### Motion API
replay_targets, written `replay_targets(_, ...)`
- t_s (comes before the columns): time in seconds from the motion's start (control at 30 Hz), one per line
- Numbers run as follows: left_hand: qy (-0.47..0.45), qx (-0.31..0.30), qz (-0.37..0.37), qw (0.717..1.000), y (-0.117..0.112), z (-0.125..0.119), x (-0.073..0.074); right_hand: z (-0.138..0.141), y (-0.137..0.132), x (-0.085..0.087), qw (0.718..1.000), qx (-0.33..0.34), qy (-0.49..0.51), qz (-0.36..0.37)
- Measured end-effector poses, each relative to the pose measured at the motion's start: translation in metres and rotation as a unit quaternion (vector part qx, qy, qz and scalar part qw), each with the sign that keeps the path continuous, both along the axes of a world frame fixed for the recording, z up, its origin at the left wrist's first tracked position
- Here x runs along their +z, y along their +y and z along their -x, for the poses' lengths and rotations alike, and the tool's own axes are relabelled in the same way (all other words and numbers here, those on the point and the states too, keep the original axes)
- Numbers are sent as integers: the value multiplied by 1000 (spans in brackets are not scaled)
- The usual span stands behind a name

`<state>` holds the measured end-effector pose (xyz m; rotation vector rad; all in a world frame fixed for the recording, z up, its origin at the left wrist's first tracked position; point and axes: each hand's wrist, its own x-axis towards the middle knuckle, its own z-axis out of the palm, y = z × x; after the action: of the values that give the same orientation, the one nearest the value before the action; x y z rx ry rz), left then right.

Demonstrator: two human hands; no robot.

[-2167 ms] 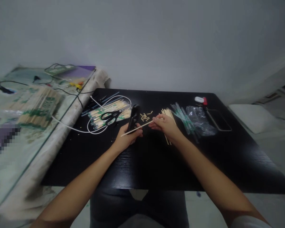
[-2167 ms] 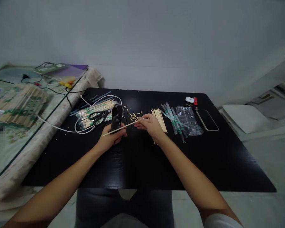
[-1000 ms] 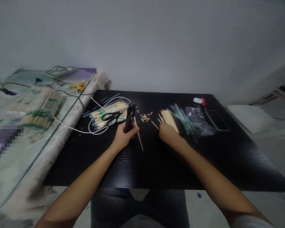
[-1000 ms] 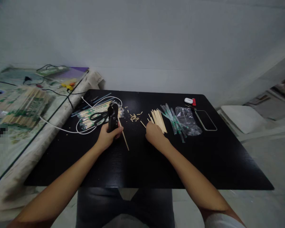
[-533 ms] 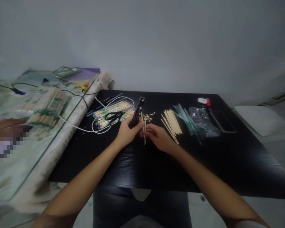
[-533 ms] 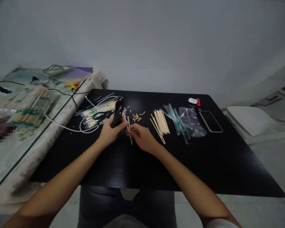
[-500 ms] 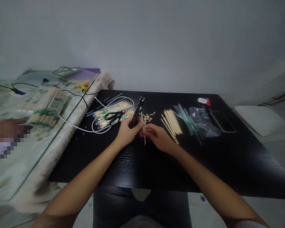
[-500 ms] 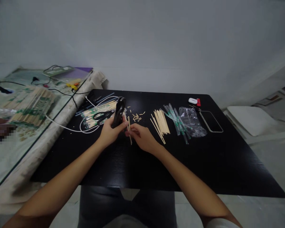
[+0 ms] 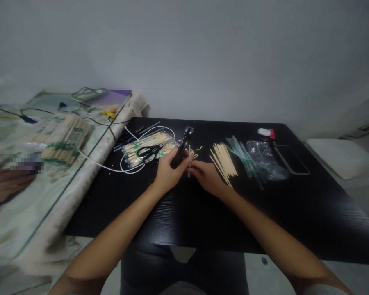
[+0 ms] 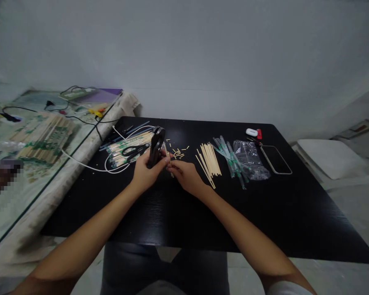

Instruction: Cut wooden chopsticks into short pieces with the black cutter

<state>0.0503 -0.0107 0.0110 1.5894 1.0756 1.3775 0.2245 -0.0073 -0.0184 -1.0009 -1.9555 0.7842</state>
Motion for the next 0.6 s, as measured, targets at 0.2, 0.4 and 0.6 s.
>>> replay_targets(0.2, -6, -1, 31, 999, 0, 2, -8, 1, 1, -13, 1000, 17, 4, -17)
replay_targets(0.4, -1, -3, 27, 1000, 2, 1, -7, 1, 1, -15, 999, 21, 11, -24)
replay_targets(0.6, -22, -25, 44, 998, 0, 1, 2, -1, 3, -10, 1000, 21, -19, -9)
